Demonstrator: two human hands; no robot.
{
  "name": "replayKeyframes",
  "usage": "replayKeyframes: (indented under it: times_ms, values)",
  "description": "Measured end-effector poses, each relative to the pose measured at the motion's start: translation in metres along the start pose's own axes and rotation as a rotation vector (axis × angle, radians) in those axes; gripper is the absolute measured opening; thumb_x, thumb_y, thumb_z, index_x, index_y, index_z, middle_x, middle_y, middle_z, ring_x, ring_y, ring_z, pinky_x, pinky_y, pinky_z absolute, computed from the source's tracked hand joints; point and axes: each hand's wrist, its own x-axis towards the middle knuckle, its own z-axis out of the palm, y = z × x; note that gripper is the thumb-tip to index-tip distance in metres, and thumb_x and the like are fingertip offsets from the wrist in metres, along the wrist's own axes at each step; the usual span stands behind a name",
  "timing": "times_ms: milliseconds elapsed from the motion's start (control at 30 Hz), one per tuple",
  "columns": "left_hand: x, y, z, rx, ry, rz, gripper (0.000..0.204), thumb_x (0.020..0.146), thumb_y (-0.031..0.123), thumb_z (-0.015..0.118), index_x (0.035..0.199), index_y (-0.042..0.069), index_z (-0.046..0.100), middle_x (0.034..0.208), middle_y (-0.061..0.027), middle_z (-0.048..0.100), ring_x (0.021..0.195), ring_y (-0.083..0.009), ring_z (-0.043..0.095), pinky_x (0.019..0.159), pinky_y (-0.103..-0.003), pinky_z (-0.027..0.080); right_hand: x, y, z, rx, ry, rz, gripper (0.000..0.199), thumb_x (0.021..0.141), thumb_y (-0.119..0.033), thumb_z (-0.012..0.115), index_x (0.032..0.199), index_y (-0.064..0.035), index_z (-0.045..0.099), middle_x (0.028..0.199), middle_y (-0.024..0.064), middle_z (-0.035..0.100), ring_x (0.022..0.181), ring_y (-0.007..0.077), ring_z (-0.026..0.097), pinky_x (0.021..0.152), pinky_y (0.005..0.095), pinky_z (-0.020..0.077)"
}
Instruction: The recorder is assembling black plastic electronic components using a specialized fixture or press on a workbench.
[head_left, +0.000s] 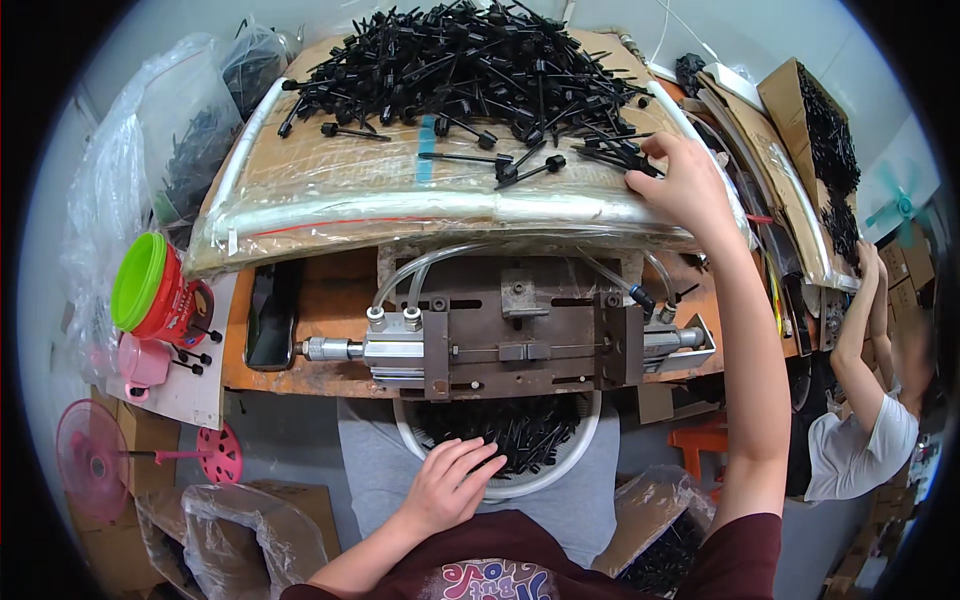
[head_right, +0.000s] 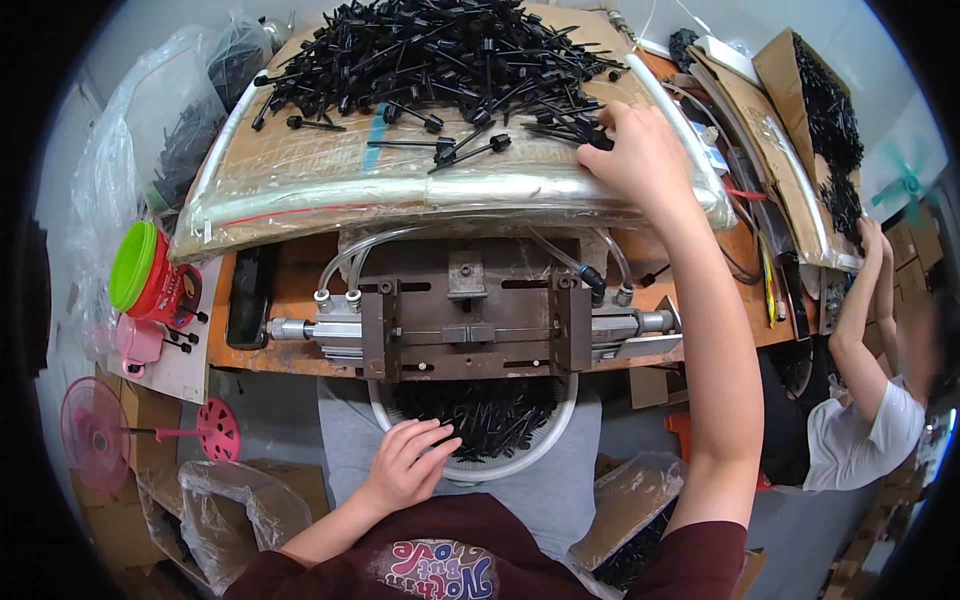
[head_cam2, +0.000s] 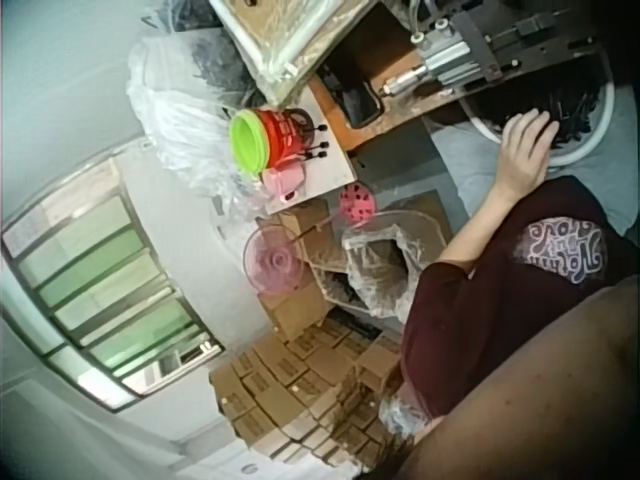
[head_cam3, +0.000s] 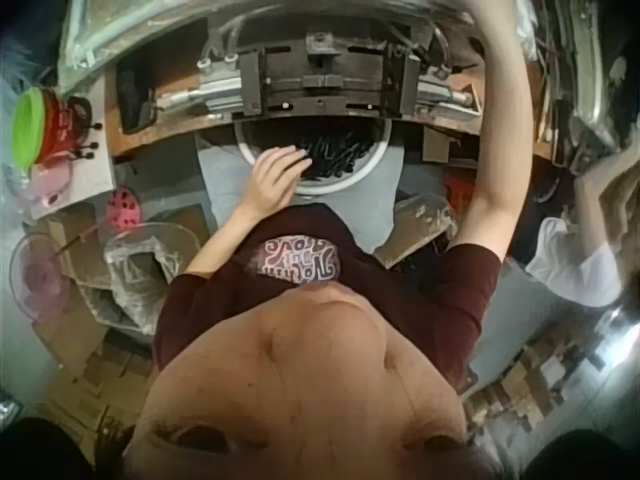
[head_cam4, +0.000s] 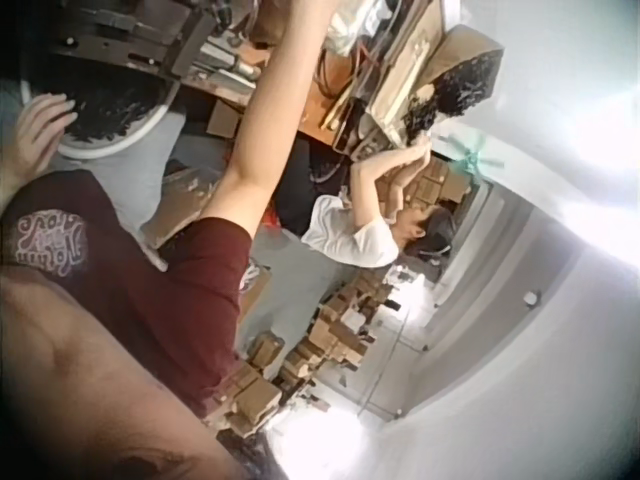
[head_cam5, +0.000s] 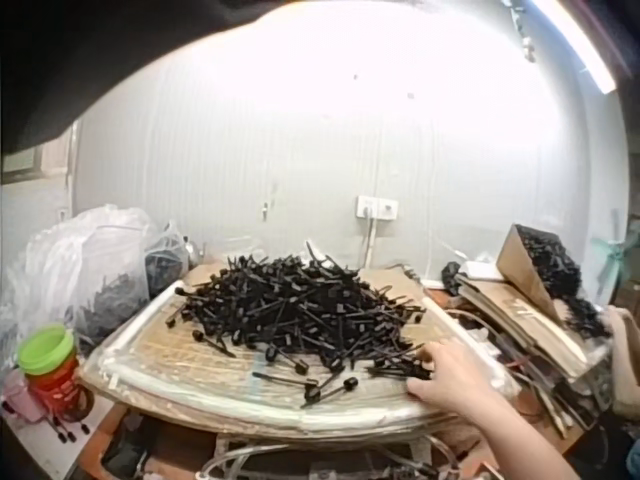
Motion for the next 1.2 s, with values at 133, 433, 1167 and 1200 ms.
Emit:
replayKeyframes:
  times_ms: [133,433,1167,1200]
  values:
    - [-0.001,-0.002,-0.003,0.008,0.007,-0.017,0.045,0.076,0.004,0.067,0.121,0.008,0.064,0.123,-0.0076,0.061,0.114,-0.0261,0.057,0.098,-0.043,0.046,0.011,-0.009,-0.008,-0.063,-0.196,0.032,0.041,0.074,-0.029,0.071,0.106,-0.0040,0.068,0.104,0.0163,0.068,0.104,0.0309,0.063,0.093,0.0395,0.0488]
    - [0.001,0.001,-0.007,-0.020,0.019,-0.031,0.042,0.073,0.001,0.068,0.114,0.009,0.067,0.116,-0.0070,0.064,0.108,-0.0252,0.061,0.093,-0.040,0.049,0.006,-0.005,-0.027,0.063,-0.215,-0.166,0.029,0.070,-0.013,0.069,0.094,0.0004,0.061,0.080,0.0141,0.065,0.077,0.0290,0.063,0.074,0.0386,0.0494]
    - [0.010,0.005,-0.012,-0.073,0.013,0.033,0.040,0.073,0.000,0.070,0.113,0.004,0.067,0.109,-0.0071,0.068,0.097,-0.0224,0.065,0.084,-0.036,0.051,-0.014,0.008,-0.049,0.290,-0.267,-0.119,0.028,0.080,-0.013,0.065,0.103,0.0037,0.067,0.068,0.0097,0.061,0.063,0.0144,0.057,0.064,0.0290,0.0473]
    - [0.011,0.006,-0.013,-0.072,0.016,0.034,0.039,0.073,0.000,0.070,0.112,0.004,0.067,0.108,-0.0069,0.068,0.096,-0.0224,0.066,0.084,-0.036,0.052,-0.015,0.009,-0.053,0.380,-0.278,-0.069,0.027,0.082,-0.014,0.066,0.103,0.0033,0.068,0.068,0.0072,0.060,0.062,0.0113,0.056,0.062,0.0267,0.0462]
